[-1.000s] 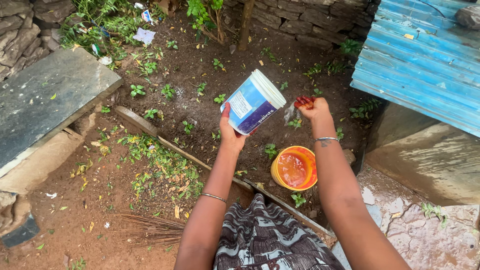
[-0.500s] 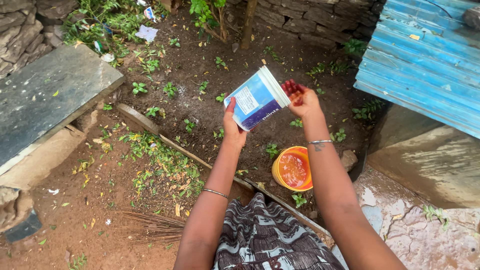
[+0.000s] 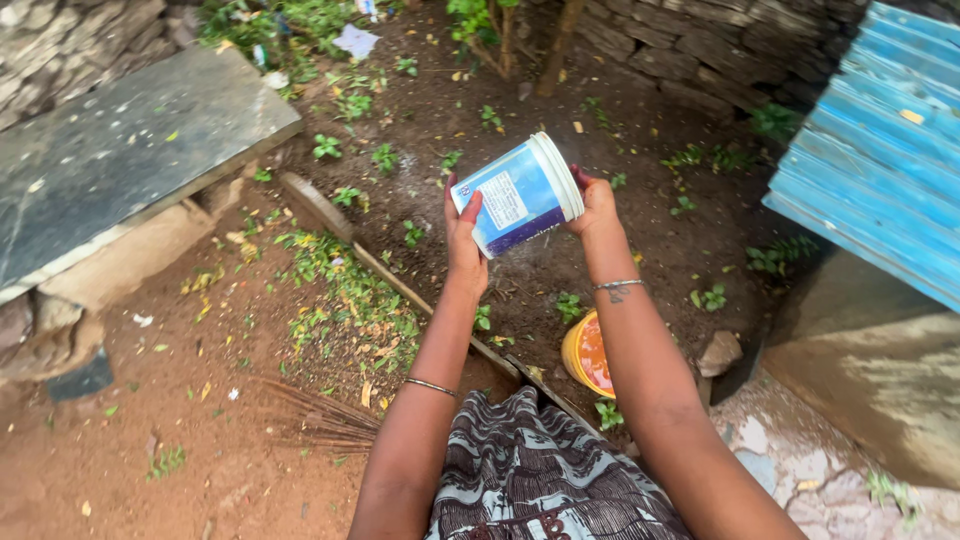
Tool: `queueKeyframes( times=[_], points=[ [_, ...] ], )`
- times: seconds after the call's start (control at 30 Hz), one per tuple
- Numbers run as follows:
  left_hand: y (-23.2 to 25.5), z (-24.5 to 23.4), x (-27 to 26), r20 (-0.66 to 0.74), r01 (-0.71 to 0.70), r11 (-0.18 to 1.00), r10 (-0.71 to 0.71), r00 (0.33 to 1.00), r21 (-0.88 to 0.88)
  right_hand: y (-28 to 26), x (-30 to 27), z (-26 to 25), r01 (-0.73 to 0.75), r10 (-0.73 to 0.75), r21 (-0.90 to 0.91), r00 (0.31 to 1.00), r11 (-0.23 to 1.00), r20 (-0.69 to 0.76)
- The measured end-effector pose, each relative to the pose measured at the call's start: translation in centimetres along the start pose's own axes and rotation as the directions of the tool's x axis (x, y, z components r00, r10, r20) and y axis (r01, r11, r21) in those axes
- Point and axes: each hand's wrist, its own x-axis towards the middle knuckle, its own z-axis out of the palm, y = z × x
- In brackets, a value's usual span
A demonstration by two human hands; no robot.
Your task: The person uses a plastic container to pour water onto a red substance in their hand and flicks the resulting liquid onto the soil around small plants.
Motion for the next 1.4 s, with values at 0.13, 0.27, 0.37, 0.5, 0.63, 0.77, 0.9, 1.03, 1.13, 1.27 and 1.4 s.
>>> queueKeyframes(
  times=[0.13, 0.27, 0.37, 0.5, 0.63, 0.77, 0.9, 1.03, 1.13, 1.27, 1.4],
  points=[
    [1.0, -1.9, -0.2, 0.011, -0.111, 0.994, 0.111, 0.994, -0.022, 2.7, 1.4, 1.2, -0.053, 0.044, 0.123, 0.996, 0.991, 0.079],
    [1.6, -3.9, -0.2, -0.047, -0.073, 0.990, 0.068, 0.997, -0.117, 4.7, 2.7, 2.6, -0.089, 0.056, 0.274, 0.991, 0.958, 0.124],
    [1.8, -5.7, -0.2, -0.042, 0.030, 0.967, -0.042, 0.998, -0.255, 5.7, 3.3, 3.5, -0.102, 0.078, 0.309, 0.993, 0.946, 0.091],
    [3.3, -7.8, -0.7, -0.107, 0.136, 0.949, -0.172, 0.979, -0.285, 6.9, 3.6, 4.0, -0.119, 0.096, 0.342, 0.992, 0.932, 0.085],
    [5.4, -9.4, -1.3, -0.073, 0.108, 0.935, -0.140, 0.987, -0.338, 8.2, 3.5, 3.6, -0.142, 0.154, 0.206, 0.987, 0.968, -0.047],
    [6.8, -10.7, -2.0, -0.067, 0.084, 0.942, -0.112, 0.992, -0.325, 9.9, 2.7, 2.1, -0.196, 0.195, -0.018, 0.979, 0.980, -0.066],
    [7.5, -11.5, -1.7, -0.129, 0.124, 0.946, -0.169, 0.977, -0.298, 11.4, 1.4, 0.7, -0.162, 0.116, -0.372, 0.983, 0.914, -0.141],
    [7.2, -12.7, -0.9, -0.113, 0.145, 0.947, -0.184, 0.976, -0.286, 12.0, 0.3, 0.1, -0.223, 0.146, -0.535, 0.972, 0.815, -0.183],
    [6.4, -13.4, 0.0, -0.063, 0.107, 0.941, -0.134, 0.989, -0.320, 12.2, -0.4, 0.2, -0.197, 0.109, -0.541, 0.976, 0.818, -0.191],
    [6.5, -12.9, 0.3, -0.080, 0.073, 0.949, -0.102, 0.991, -0.305, 11.9, -1.2, 0.9, -0.146, 0.081, -0.483, 0.985, 0.863, -0.152],
    [7.1, -11.6, 0.6, -0.066, 0.010, 0.971, -0.027, 0.997, -0.240, 11.7, -2.7, 2.7, -0.056, 0.042, -0.345, 0.998, 0.937, -0.049]
  ],
)
